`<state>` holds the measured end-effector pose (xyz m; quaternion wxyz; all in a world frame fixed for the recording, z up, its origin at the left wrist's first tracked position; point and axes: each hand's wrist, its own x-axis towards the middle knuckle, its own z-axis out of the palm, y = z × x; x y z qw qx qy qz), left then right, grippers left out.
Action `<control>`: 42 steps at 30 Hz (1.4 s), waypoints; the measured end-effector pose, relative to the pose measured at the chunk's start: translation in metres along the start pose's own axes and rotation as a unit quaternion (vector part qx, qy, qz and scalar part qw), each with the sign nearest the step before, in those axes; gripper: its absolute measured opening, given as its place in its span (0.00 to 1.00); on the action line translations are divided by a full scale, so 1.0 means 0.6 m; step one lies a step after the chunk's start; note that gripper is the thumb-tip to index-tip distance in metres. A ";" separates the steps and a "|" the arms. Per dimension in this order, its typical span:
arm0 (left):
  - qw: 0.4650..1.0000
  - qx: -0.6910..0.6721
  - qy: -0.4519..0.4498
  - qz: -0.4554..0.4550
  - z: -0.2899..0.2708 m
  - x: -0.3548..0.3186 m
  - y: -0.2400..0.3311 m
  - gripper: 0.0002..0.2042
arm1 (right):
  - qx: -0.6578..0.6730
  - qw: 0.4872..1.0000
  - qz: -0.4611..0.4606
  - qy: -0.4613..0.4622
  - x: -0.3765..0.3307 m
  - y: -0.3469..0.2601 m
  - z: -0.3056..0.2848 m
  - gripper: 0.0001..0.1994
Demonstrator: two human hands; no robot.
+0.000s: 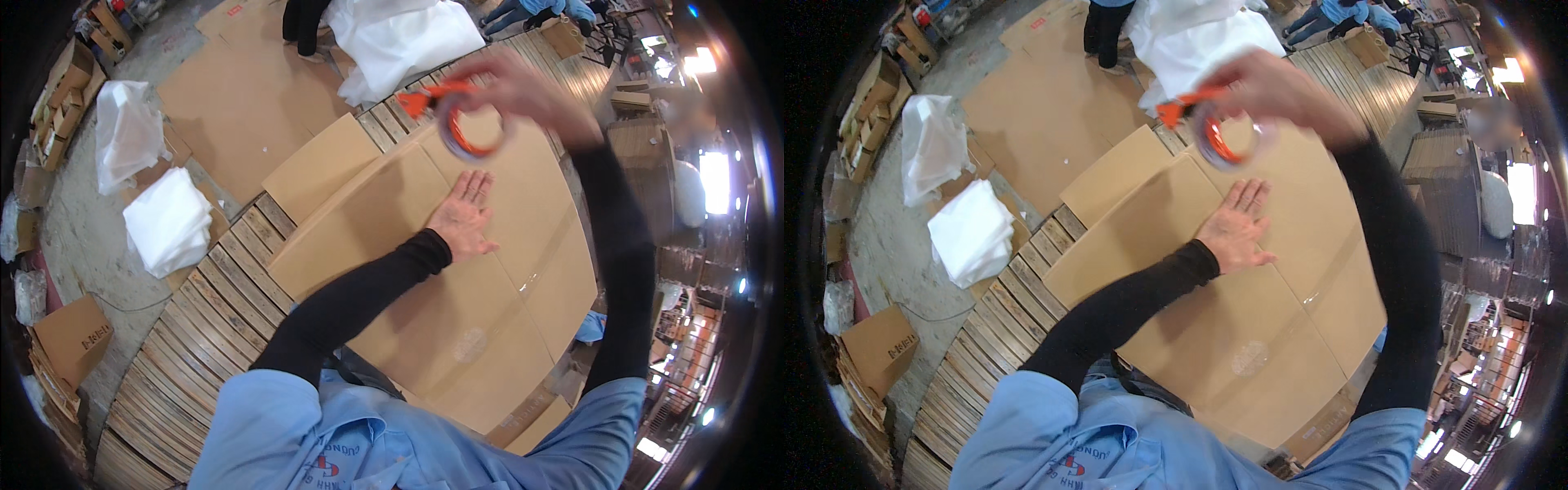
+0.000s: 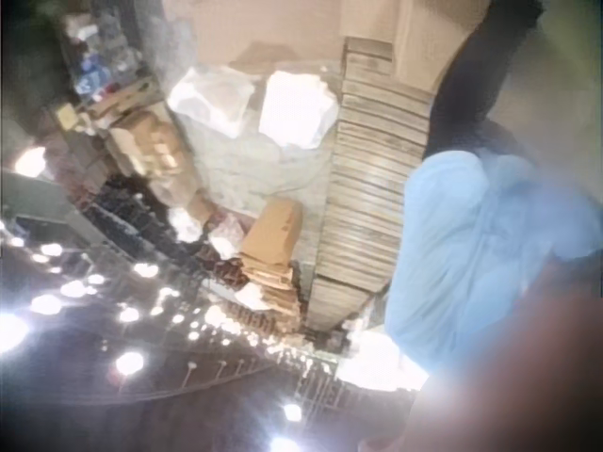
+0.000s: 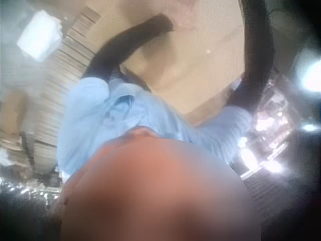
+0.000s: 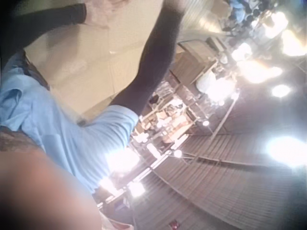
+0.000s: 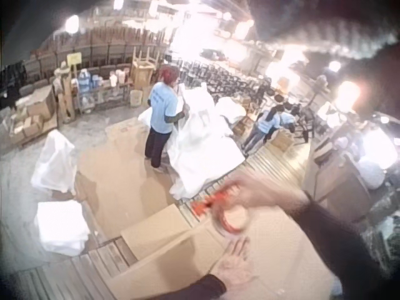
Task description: The person packs a black object into a cardboard box using bubble wrap and cardboard dividers. They then close the box flaps and seal the box with packing tape.
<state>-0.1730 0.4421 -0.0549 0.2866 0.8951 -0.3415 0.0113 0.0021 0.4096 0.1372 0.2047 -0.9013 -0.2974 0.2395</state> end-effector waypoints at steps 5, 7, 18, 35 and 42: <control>0.999 -0.048 -0.005 0.024 -0.002 0.002 0.019 0.36 | -0.214 0.887 -0.142 -0.384 0.318 0.023 0.058 0.15; 0.999 -0.034 -0.011 0.006 -0.008 -0.001 0.003 0.36 | -0.158 0.866 0.263 -0.394 0.369 -0.040 0.137 0.14; 1.000 -0.009 -0.005 0.000 -0.010 -0.007 0.001 0.37 | -0.276 0.725 0.287 -0.563 0.384 -0.041 0.235 0.14; 0.971 -0.109 -0.110 0.180 -0.046 -0.054 0.045 0.21 | -0.134 0.991 -0.027 0.003 -0.302 -0.057 0.052 0.14; 0.946 -0.134 0.221 0.195 -0.062 -0.142 0.091 0.25 | -0.156 0.985 0.011 0.076 -0.605 0.010 0.129 0.18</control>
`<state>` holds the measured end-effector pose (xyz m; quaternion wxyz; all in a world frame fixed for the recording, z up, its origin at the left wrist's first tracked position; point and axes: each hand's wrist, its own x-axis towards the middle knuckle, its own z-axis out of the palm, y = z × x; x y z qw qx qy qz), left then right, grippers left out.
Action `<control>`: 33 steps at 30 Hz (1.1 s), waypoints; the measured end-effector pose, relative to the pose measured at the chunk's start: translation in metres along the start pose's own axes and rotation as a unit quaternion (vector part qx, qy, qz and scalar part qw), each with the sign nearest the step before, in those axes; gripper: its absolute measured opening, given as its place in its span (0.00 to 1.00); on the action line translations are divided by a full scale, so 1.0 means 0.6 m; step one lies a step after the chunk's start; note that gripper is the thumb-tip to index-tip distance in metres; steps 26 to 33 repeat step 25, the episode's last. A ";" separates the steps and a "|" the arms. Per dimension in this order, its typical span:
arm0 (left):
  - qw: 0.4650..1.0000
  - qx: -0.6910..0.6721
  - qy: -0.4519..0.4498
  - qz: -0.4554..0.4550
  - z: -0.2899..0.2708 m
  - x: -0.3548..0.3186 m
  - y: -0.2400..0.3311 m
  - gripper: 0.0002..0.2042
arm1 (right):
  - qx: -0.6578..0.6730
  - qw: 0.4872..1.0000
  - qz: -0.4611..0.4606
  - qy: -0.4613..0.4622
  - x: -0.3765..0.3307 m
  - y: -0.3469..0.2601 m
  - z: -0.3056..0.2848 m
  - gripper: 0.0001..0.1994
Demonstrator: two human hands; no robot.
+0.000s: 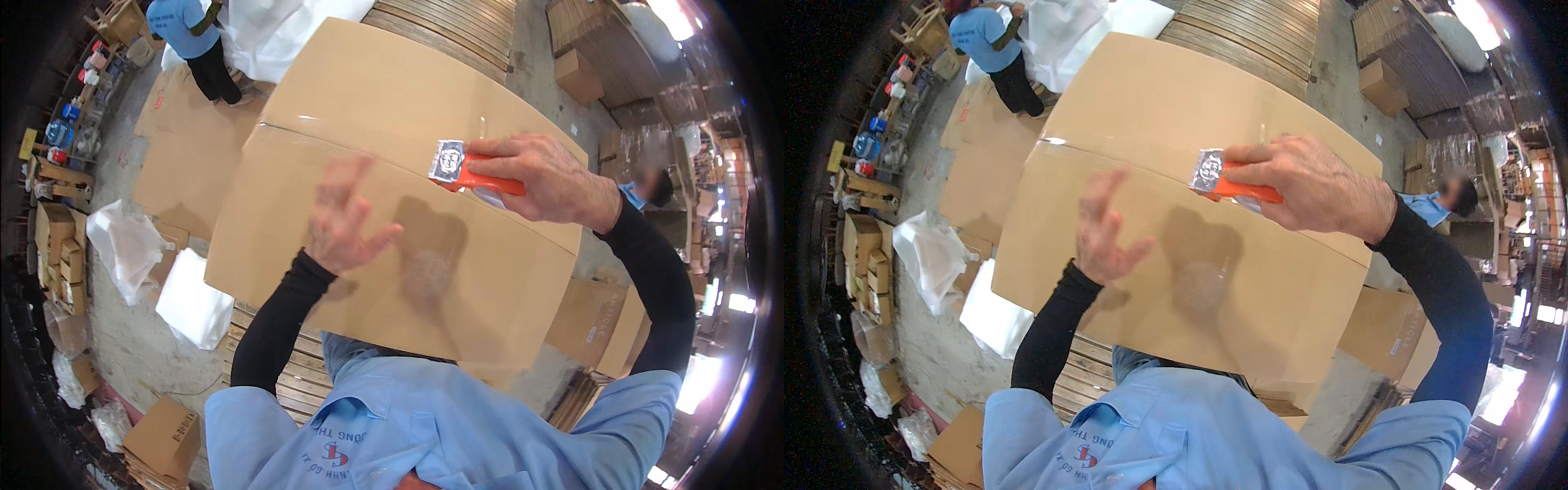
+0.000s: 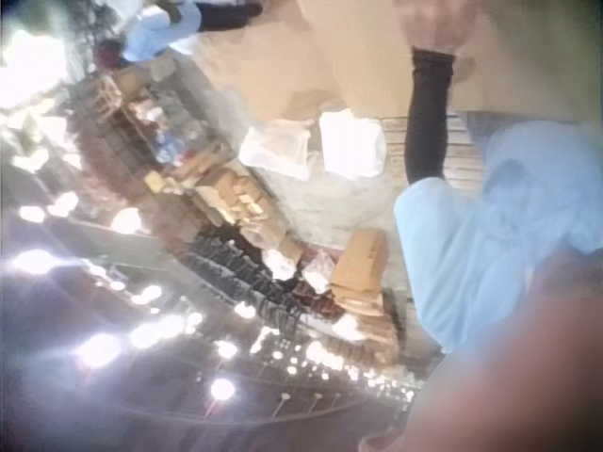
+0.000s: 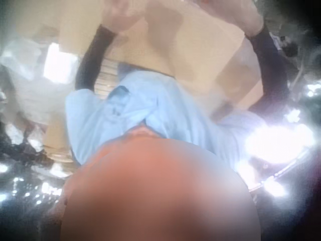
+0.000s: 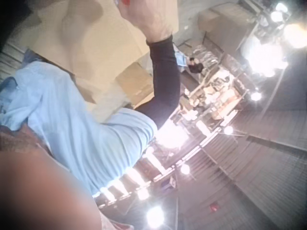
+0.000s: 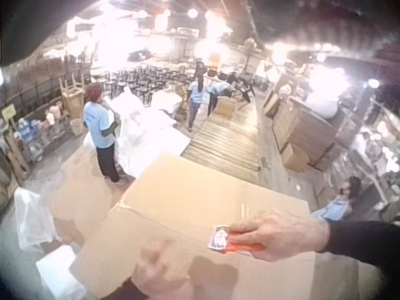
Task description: The person packs a black object into a cardboard box using bubble wrap and cardboard dividers. They then close the box flaps and seal the box with packing tape.
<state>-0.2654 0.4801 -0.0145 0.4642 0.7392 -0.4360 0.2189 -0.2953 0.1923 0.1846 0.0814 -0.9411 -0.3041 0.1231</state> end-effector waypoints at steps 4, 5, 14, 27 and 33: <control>0.976 0.151 -0.150 -0.033 0.044 0.044 0.011 0.32 | 0.010 0.999 0.022 0.035 -0.171 0.039 0.052 0.19; 0.965 0.168 -0.198 -0.029 0.059 0.048 0.015 0.34 | 0.024 0.998 0.026 0.043 -0.207 0.042 0.061 0.19; 0.929 0.134 -0.344 -0.012 0.182 0.040 0.110 0.38 | 0.058 0.992 0.072 0.081 -0.452 0.099 0.141 0.20; 0.887 0.171 -0.428 -0.013 0.240 0.037 0.159 0.41 | 0.052 0.986 0.081 0.134 -0.584 0.144 0.239 0.27; 0.887 0.171 -0.428 -0.013 0.240 0.037 0.159 0.41 | 0.052 0.986 0.081 0.134 -0.584 0.144 0.239 0.27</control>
